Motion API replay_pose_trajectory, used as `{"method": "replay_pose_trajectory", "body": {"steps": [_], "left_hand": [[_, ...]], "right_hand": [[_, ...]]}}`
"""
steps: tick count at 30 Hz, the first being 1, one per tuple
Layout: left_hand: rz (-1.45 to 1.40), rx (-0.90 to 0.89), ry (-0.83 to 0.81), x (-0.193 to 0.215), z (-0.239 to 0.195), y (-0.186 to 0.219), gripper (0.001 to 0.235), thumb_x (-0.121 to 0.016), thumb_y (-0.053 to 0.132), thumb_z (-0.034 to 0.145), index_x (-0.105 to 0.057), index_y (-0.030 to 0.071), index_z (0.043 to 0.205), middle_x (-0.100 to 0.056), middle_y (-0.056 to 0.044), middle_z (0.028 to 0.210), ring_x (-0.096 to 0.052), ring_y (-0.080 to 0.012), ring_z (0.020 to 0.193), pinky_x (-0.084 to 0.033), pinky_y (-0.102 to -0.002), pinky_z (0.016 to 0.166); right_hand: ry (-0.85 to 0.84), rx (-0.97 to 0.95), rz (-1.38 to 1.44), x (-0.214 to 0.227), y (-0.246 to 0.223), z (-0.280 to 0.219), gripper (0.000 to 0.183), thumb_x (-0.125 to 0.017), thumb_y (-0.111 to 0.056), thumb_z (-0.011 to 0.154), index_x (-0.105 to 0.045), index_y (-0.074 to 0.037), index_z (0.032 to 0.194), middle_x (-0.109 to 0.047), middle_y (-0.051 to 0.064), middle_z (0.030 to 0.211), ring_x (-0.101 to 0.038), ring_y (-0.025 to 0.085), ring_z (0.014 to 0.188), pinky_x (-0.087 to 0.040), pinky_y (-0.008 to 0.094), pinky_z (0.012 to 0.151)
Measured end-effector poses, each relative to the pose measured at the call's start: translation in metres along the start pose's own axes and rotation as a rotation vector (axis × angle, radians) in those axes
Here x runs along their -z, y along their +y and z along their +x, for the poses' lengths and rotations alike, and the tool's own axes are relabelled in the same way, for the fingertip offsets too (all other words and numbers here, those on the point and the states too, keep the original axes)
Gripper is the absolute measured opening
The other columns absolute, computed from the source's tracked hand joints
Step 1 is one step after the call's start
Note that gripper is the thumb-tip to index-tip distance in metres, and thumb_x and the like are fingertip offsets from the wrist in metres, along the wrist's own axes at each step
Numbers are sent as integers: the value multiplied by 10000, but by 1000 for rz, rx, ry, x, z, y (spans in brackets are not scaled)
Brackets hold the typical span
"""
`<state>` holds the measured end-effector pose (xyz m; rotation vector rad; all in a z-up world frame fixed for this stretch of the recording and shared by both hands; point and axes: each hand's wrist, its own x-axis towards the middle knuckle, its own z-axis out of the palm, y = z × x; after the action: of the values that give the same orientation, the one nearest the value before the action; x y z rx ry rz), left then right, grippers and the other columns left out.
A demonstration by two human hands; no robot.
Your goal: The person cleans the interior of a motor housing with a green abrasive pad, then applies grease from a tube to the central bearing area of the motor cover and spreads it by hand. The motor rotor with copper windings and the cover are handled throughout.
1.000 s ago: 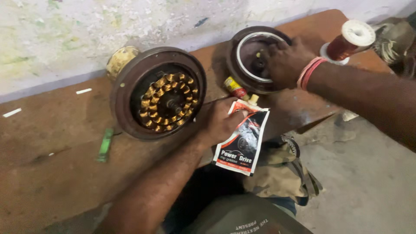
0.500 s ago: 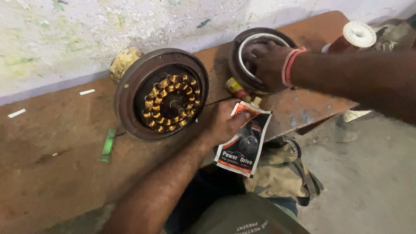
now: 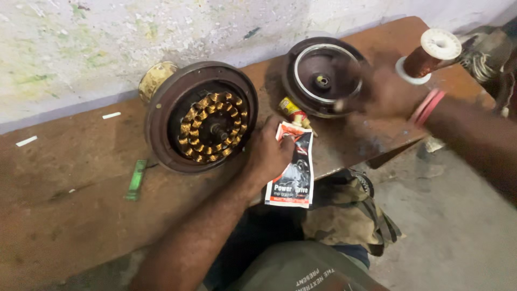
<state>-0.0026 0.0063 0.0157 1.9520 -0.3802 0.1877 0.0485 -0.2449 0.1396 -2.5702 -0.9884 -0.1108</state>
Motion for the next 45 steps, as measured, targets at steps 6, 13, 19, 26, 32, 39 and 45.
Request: {"method": "replay_pose_trajectory", "body": {"steps": [6,13,19,26,32,39,45], "left_hand": [[122,115,-3,-9,-9,-7,440,-687,134,844,-569,27,1253,-722,-252,1032,-695,-455,991,-548,-517,864],[230,-93,58,0,-19,-1,677,-710,97,813,-441,-53,1417,-550,-289,1322,-538,-474,1222,-439,-525,1031],[416,-466,192,10,-42,30,586,-705,115,864,-477,-17,1387,-551,-245,1306,-552,-450,1194,-435,-553,1039],[215,-427,258,31,-50,56,460,-668,120,970,-531,-18,1388,-640,-194,1269,-654,-389,1154,-530,-479,1032],[-242,-111,252,65,-53,61,681,-668,191,987,-350,-105,1511,-625,-220,1308,-695,-237,1065,-595,-318,862],[-418,5,314,78,-91,85,554,-588,193,1058,-424,-86,1508,-667,-159,1160,-663,-166,971,-562,-284,835],[-98,-86,455,115,-103,82,405,-625,88,1058,-528,-75,1416,-709,-125,1229,-693,-149,1105,-561,-284,965]], "right_hand": [[-182,-112,28,-38,28,-17,916,-788,-215,747,-344,-78,1537,-725,248,1084,-697,428,1028,-546,496,903],[-225,-95,-105,-36,44,5,1009,-937,-255,596,-393,-137,1438,-691,256,1168,-673,448,1059,-535,512,861],[-93,-124,-154,-6,31,9,759,-852,-228,751,-531,-211,1439,-735,210,1087,-728,386,951,-574,454,863],[367,-242,59,52,-46,21,253,-734,-169,1024,-657,-14,1209,-717,190,1071,-713,274,928,-583,384,767],[550,-193,587,59,-93,-21,181,-695,-183,1165,-671,-11,1113,-671,153,905,-637,205,720,-486,305,616],[492,176,1591,-17,-130,10,327,-678,-183,1086,-539,-60,1355,-662,86,974,-639,161,796,-525,303,700],[449,-65,1273,-69,-121,16,292,-599,-101,1099,-599,66,1339,-716,128,1162,-684,176,1019,-576,314,906]]}}
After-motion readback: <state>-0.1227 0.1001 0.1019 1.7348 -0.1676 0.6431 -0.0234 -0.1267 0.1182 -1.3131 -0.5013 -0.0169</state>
